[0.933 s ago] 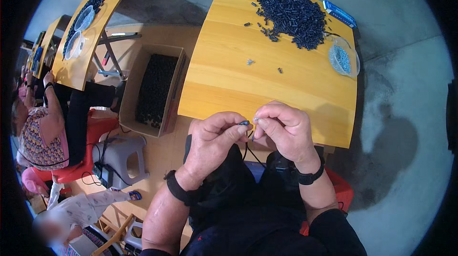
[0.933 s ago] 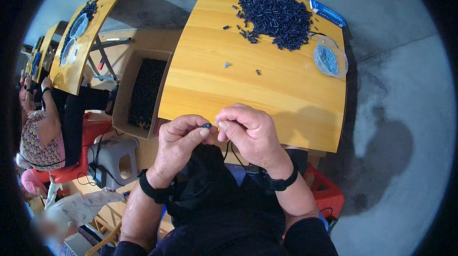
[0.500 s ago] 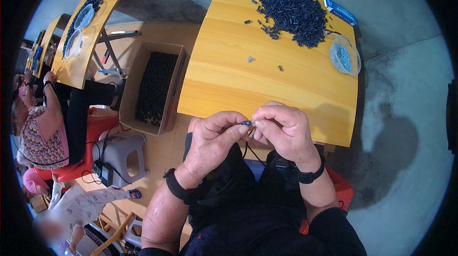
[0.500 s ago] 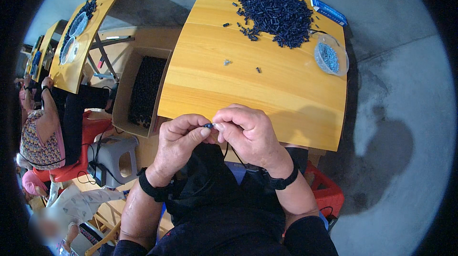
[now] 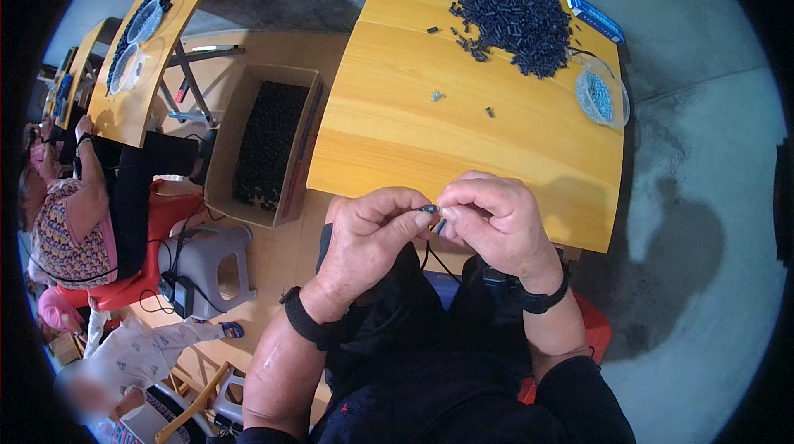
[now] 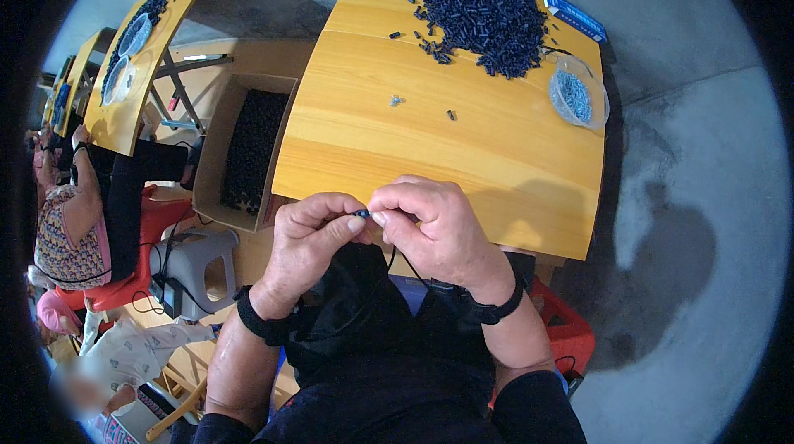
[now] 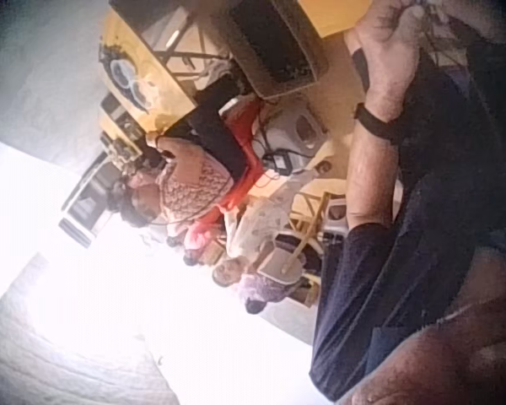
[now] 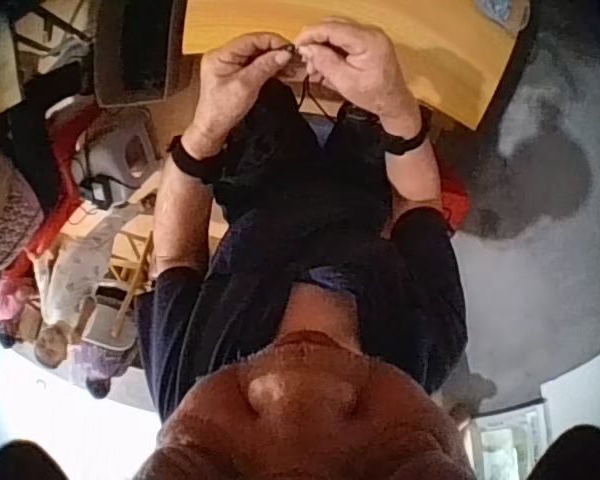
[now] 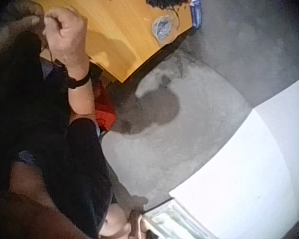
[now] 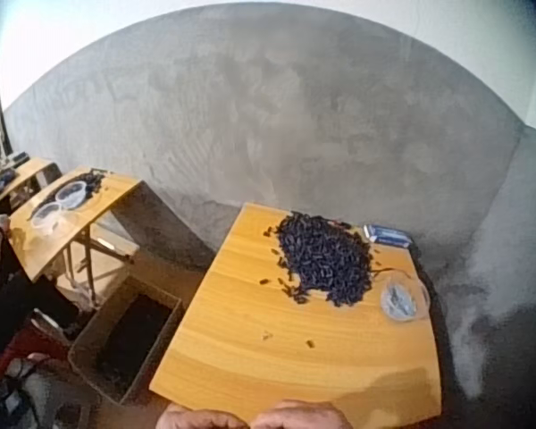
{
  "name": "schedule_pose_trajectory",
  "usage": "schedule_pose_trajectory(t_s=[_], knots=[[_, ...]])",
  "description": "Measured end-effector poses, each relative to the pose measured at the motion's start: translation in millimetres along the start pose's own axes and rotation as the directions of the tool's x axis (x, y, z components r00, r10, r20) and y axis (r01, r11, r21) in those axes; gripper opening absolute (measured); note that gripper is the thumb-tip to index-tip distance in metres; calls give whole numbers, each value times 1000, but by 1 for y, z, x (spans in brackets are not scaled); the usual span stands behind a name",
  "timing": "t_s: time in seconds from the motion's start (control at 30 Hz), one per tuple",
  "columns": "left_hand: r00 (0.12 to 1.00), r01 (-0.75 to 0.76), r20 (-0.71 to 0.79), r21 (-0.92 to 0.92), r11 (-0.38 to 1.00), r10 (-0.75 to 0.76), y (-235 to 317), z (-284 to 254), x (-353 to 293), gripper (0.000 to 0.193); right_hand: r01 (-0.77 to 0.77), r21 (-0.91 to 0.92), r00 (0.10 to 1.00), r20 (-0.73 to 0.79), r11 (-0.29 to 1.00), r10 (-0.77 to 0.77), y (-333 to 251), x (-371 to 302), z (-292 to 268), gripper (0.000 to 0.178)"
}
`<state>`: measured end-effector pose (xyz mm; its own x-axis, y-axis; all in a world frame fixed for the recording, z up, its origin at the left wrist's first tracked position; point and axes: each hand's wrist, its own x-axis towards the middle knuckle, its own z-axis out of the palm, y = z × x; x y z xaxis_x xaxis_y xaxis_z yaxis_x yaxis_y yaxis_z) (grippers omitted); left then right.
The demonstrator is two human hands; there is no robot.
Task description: Assembling small black plastic components by hand in a factory environment.
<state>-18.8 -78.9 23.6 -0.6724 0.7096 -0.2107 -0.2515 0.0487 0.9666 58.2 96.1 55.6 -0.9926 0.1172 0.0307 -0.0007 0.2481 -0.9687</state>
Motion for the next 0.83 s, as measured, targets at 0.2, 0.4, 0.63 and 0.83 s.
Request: schedule_pose_trajectory(t_s=[0.2, 0.4, 0.63, 0.83], knots=[[999, 43, 17, -22, 999, -43, 3, 2, 0, 11, -14, 83, 999, -33, 996, 16, 0, -1, 1, 8], [999, 36, 2, -26, 999, -36, 6, 1, -1, 11, -54, 157, 999, 5, 986, 54, -2, -2, 2, 7], [999, 36, 29, -42, 998, -35, 7, 1, 0, 10, -61, 153, 998, -7, 986, 63, -3, -3, 0, 7], [998, 35, 61, -67, 997, -31, 4, 1, 0, 12, -29, 207, 999, -8, 978, 31, 2, -4, -1, 8]])
